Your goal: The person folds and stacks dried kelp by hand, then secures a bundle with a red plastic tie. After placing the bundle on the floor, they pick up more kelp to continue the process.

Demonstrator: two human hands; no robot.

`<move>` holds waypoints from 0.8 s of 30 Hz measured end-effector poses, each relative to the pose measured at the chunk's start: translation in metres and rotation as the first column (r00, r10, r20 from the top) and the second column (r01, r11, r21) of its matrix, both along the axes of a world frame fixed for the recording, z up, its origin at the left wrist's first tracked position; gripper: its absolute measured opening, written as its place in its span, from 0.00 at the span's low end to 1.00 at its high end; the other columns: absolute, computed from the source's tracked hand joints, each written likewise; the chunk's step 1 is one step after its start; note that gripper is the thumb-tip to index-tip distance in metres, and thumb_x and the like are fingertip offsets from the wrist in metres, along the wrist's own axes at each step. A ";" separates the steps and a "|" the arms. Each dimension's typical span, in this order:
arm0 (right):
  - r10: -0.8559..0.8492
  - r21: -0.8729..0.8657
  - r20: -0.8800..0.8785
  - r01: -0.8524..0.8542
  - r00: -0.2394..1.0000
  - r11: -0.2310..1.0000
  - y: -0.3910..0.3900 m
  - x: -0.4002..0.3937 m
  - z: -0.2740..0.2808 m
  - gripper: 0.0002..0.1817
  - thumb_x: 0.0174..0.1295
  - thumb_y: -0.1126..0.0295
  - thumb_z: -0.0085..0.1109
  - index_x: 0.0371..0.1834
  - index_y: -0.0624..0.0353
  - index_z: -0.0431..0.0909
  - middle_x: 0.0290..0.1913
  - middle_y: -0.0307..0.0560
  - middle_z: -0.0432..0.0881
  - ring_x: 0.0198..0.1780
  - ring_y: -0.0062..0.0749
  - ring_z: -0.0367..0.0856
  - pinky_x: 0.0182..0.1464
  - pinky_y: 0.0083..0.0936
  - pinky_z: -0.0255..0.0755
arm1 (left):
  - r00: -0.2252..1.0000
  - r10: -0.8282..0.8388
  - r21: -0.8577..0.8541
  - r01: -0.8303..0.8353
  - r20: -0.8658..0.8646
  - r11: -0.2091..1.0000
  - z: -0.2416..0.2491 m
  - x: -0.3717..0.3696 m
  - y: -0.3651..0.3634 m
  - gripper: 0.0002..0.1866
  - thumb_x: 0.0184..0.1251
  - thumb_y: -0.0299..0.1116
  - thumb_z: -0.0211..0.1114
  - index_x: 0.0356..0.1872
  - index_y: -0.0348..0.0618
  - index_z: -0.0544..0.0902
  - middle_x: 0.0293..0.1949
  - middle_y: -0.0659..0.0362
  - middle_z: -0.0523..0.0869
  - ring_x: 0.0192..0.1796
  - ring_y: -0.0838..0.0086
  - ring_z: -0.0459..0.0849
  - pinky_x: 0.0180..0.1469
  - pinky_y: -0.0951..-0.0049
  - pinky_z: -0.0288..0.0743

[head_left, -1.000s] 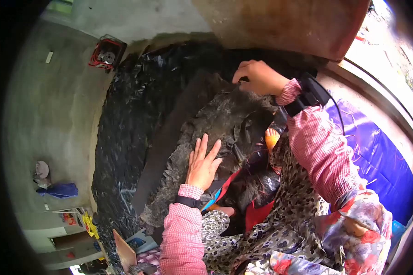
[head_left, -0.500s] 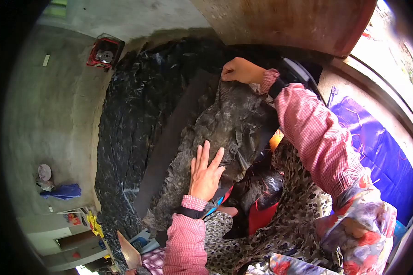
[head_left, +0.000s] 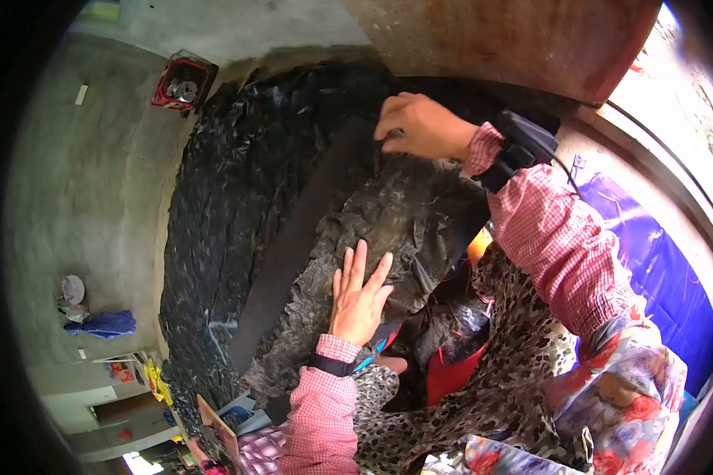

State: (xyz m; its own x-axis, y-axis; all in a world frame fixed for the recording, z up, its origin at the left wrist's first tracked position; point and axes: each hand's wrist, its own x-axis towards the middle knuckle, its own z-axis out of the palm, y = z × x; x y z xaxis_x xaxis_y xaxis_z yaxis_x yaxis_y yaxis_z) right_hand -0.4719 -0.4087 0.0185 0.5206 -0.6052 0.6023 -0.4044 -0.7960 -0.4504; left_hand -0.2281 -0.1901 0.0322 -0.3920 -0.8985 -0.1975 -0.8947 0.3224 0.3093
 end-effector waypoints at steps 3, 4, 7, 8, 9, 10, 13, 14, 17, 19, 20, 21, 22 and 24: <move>-0.041 -0.132 -0.016 0.038 0.999 0.991 0.009 0.016 -0.008 0.08 0.52 0.65 0.67 0.33 0.54 0.85 0.41 0.45 0.79 0.50 0.42 0.75 0.55 0.37 0.68 | 1.000 -0.004 0.004 0.004 0.009 1.000 -0.001 -0.001 -0.001 0.30 0.70 0.38 0.58 0.72 0.66 0.64 0.77 0.51 0.48 0.77 0.48 0.48 0.72 0.43 0.48; 0.004 -0.029 -0.132 -0.008 0.991 1.000 0.006 0.018 -0.008 0.08 0.53 0.64 0.66 0.33 0.54 0.84 0.42 0.44 0.79 0.52 0.42 0.74 0.56 0.38 0.67 | 1.000 0.001 0.008 -0.002 0.009 1.000 0.000 -0.001 -0.001 0.29 0.70 0.38 0.58 0.72 0.66 0.64 0.77 0.52 0.48 0.77 0.49 0.48 0.72 0.43 0.48; 0.046 0.189 -0.240 0.001 0.970 0.982 -0.008 0.026 -0.006 0.11 0.54 0.61 0.66 0.37 0.52 0.84 0.46 0.43 0.78 0.55 0.42 0.72 0.57 0.38 0.65 | 1.000 0.006 0.004 -0.006 0.003 1.000 0.001 -0.002 0.000 0.29 0.70 0.39 0.58 0.72 0.66 0.64 0.77 0.51 0.48 0.77 0.49 0.48 0.72 0.43 0.49; 0.023 0.299 -0.242 0.051 0.970 0.953 -0.011 0.029 -0.007 0.13 0.54 0.59 0.65 0.40 0.50 0.84 0.49 0.42 0.78 0.57 0.42 0.71 0.57 0.39 0.65 | 1.000 0.010 0.006 -0.010 0.003 1.000 0.000 -0.002 0.001 0.29 0.70 0.39 0.58 0.72 0.66 0.64 0.77 0.51 0.48 0.77 0.49 0.48 0.72 0.43 0.49; 0.027 0.301 -0.243 0.049 0.970 0.952 -0.011 0.033 -0.012 0.13 0.54 0.59 0.65 0.40 0.50 0.84 0.49 0.42 0.78 0.57 0.42 0.71 0.57 0.39 0.65 | 1.000 0.011 0.003 -0.011 0.005 1.000 -0.001 -0.001 0.001 0.29 0.70 0.38 0.58 0.72 0.66 0.64 0.77 0.51 0.48 0.77 0.49 0.48 0.72 0.43 0.49; -0.061 0.245 -0.325 0.146 0.944 0.958 -0.010 0.037 -0.018 0.13 0.54 0.59 0.65 0.40 0.51 0.84 0.49 0.43 0.78 0.56 0.42 0.72 0.56 0.39 0.65 | 1.000 0.011 0.001 -0.011 0.006 1.000 -0.003 -0.001 0.001 0.29 0.70 0.38 0.58 0.72 0.66 0.64 0.77 0.51 0.48 0.77 0.49 0.48 0.72 0.43 0.49; -0.188 0.168 -0.412 0.277 0.891 0.946 -0.003 0.039 -0.012 0.14 0.55 0.58 0.64 0.40 0.53 0.84 0.48 0.43 0.78 0.56 0.42 0.72 0.55 0.39 0.65 | 1.000 0.004 -0.006 -0.004 0.002 1.000 -0.001 -0.003 0.000 0.29 0.70 0.38 0.58 0.72 0.66 0.65 0.77 0.51 0.47 0.77 0.49 0.48 0.72 0.43 0.49; -0.225 0.153 -0.425 0.314 0.877 0.937 0.000 0.039 -0.006 0.14 0.55 0.58 0.63 0.40 0.54 0.84 0.48 0.42 0.78 0.55 0.42 0.72 0.55 0.39 0.65 | 1.000 0.006 -0.009 -0.006 0.000 1.000 0.000 -0.004 0.000 0.29 0.70 0.38 0.58 0.72 0.66 0.65 0.77 0.51 0.47 0.77 0.49 0.48 0.72 0.43 0.49; -0.294 0.005 -0.333 0.313 0.896 0.950 0.006 0.035 0.005 0.15 0.54 0.57 0.64 0.40 0.53 0.84 0.47 0.42 0.78 0.56 0.41 0.72 0.54 0.39 0.66 | 1.000 0.015 0.007 -0.015 0.015 1.000 0.000 -0.003 0.000 0.30 0.69 0.36 0.59 0.72 0.65 0.65 0.77 0.51 0.47 0.77 0.49 0.48 0.73 0.46 0.48; -0.168 0.028 -0.322 0.186 0.932 0.982 0.012 0.041 0.011 0.14 0.53 0.58 0.65 0.39 0.51 0.84 0.47 0.42 0.78 0.55 0.41 0.72 0.53 0.38 0.66 | 1.000 0.017 0.008 -0.017 0.008 1.000 -0.001 -0.003 0.000 0.29 0.69 0.36 0.59 0.72 0.65 0.65 0.77 0.51 0.48 0.77 0.49 0.47 0.73 0.46 0.47; -0.043 0.052 -0.307 0.061 0.951 0.997 0.018 0.045 0.013 0.13 0.51 0.58 0.66 0.37 0.49 0.85 0.46 0.41 0.78 0.55 0.41 0.73 0.53 0.38 0.66 | 1.000 0.021 0.009 -0.021 0.006 1.000 -0.001 -0.002 -0.001 0.29 0.69 0.36 0.59 0.72 0.65 0.65 0.77 0.51 0.48 0.77 0.49 0.47 0.73 0.46 0.47; 0.095 0.101 -0.244 -0.072 0.965 0.992 0.024 0.050 0.008 0.09 0.49 0.60 0.67 0.34 0.46 0.86 0.45 0.40 0.78 0.53 0.40 0.73 0.53 0.37 0.66 | 1.000 0.017 0.009 -0.017 0.008 1.000 -0.001 -0.002 -0.001 0.29 0.69 0.36 0.58 0.72 0.65 0.65 0.77 0.51 0.48 0.77 0.49 0.47 0.73 0.46 0.47; 0.096 0.103 -0.243 -0.073 0.965 0.992 0.024 0.053 0.000 0.09 0.49 0.60 0.67 0.34 0.46 0.86 0.45 0.40 0.78 0.53 0.40 0.73 0.53 0.37 0.66 | 1.000 0.012 0.009 -0.012 0.011 1.000 -0.001 -0.002 -0.001 0.29 0.69 0.36 0.58 0.72 0.64 0.65 0.77 0.51 0.47 0.77 0.49 0.47 0.73 0.46 0.47; 0.063 0.084 -0.337 -0.036 0.939 0.996 0.028 0.056 -0.006 0.07 0.48 0.62 0.68 0.31 0.43 0.86 0.44 0.39 0.78 0.51 0.39 0.73 0.52 0.35 0.66 | 1.000 0.015 0.014 -0.015 0.003 1.000 -0.002 -0.004 0.000 0.29 0.69 0.36 0.58 0.72 0.64 0.65 0.77 0.51 0.48 0.77 0.49 0.47 0.73 0.46 0.47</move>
